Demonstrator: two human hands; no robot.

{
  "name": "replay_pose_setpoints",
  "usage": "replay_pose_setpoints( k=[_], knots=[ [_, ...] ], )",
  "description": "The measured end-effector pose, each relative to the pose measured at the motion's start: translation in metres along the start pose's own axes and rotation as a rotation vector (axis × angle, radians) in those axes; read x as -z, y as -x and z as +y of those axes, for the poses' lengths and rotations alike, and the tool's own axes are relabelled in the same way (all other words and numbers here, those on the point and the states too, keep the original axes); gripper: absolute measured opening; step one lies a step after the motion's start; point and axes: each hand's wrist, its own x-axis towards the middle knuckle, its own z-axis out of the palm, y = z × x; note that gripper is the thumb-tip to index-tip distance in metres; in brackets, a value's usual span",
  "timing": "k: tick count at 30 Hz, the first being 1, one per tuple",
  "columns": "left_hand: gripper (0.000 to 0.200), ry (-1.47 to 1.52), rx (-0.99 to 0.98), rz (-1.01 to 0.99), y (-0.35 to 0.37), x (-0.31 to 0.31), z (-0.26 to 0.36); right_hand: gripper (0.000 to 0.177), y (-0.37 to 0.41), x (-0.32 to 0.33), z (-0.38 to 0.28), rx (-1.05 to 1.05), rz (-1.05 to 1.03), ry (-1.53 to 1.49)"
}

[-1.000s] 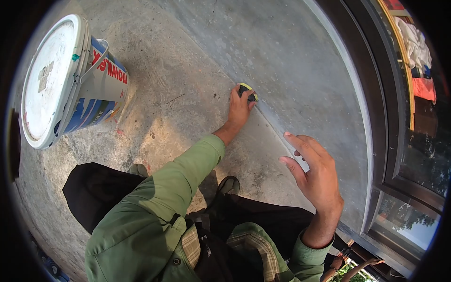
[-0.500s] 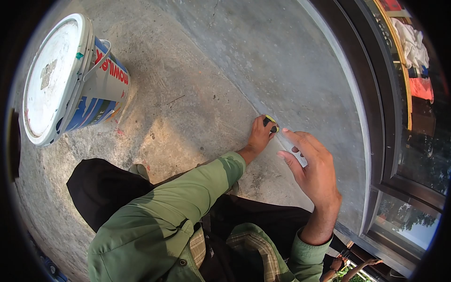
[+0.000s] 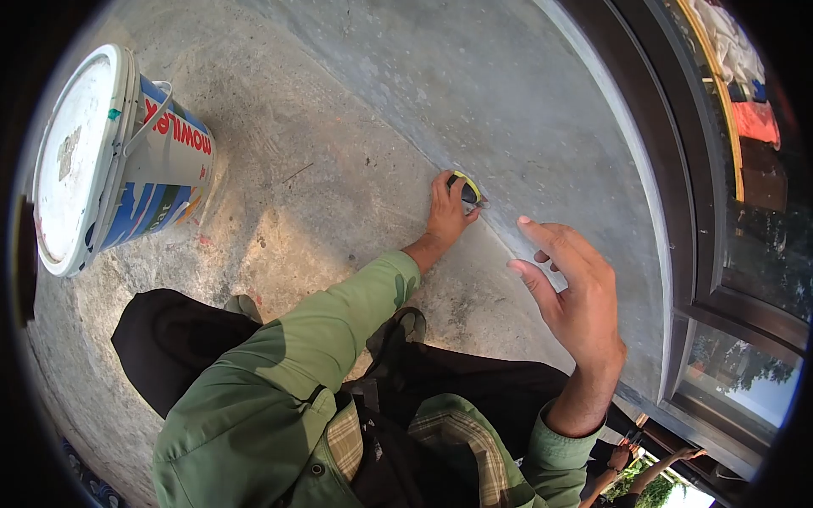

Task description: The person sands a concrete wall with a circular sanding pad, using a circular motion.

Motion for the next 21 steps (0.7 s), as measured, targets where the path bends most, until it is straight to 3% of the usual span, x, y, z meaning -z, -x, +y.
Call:
replay_pose_setpoints(
  k=[5, 13, 21],
  knots=[
    [0.088, 0.035, 0.059, 0.048, 0.003, -0.010, 0.008, 0.046, 0.001, -0.001, 0.001, -0.012, -0.004, -0.016],
    [0.070, 0.093, 0.162, -0.107, -0.005, 0.010, 0.008, 0.049, 0.000, 0.001, 0.000, 0.004, 0.009, 0.000],
    [0.048, 0.030, 0.081, -0.248, -0.006, 0.030, 0.008, 0.048, -0.012, 0.000, -0.005, 0.021, 0.012, 0.006]
  ],
)
